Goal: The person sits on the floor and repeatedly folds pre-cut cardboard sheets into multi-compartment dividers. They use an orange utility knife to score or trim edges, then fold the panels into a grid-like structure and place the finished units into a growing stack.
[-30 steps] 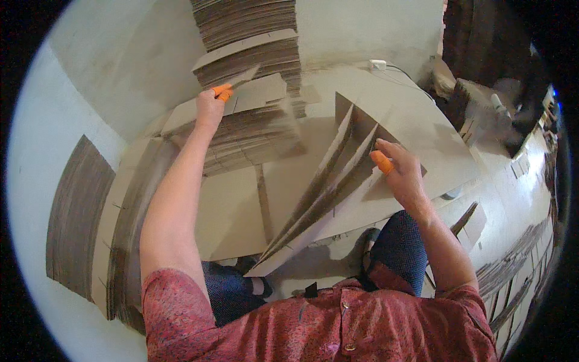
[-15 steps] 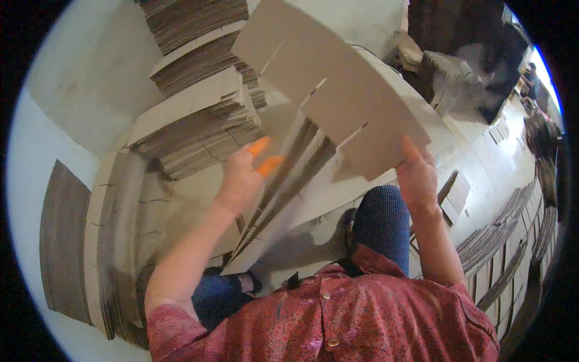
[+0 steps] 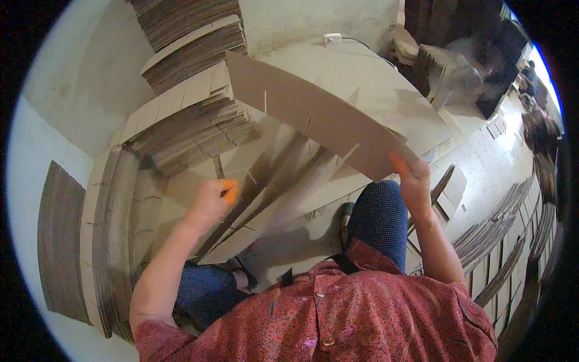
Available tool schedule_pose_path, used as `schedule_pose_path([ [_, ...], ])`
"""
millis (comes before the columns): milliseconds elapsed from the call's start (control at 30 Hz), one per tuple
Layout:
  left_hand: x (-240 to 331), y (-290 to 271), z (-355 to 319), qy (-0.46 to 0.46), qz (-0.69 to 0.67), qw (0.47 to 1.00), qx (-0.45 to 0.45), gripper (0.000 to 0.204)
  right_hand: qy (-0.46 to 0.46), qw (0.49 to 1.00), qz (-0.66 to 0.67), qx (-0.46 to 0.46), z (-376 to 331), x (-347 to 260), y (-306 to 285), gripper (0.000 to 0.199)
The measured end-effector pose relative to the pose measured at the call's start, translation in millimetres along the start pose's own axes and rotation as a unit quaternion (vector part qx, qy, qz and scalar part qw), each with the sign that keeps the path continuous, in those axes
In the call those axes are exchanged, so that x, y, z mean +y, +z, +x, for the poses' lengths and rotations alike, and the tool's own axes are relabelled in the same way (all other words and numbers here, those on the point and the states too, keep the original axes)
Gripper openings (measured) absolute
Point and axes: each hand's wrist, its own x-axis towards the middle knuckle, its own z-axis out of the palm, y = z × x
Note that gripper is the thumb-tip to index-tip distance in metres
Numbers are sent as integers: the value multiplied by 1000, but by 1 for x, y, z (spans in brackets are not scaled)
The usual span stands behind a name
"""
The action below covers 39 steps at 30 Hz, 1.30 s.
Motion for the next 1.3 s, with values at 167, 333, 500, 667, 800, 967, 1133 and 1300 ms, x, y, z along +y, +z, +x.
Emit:
schedule_pose_path([
  [167,-15,3,-7,54,-60,994,79,12,-35,999,-22,-25,3,-10,-4,14],
  [333,-19,1,-8,14,-39,998,51,18,-86,994,-63,-31,9,-8,-7,13],
  [500,-20,4,-10,55,-35,993,97,15,-32,998,-19,-42,12,-10,0,14],
  [667,-12,-1,-9,13,-43,996,80,14,-20,997,-56,-53,13,-4,-2,18],
  [800,-17,1,-8,15,-28,995,97,15,-20,994,-84,-65,11,-4,-3,17],
  [967,-27,3,-6,54,-5,989,139,15,-48,989,-122,-73,7,5,-9,14],
  [1133,-24,3,-5,5,-8,988,152,15,-70,994,-63,-53,4,1,-10,13],
  [1300,-31,0,-3,-12,21,991,132,14,-51,992,-80,-85,0,19,-4,11],
])
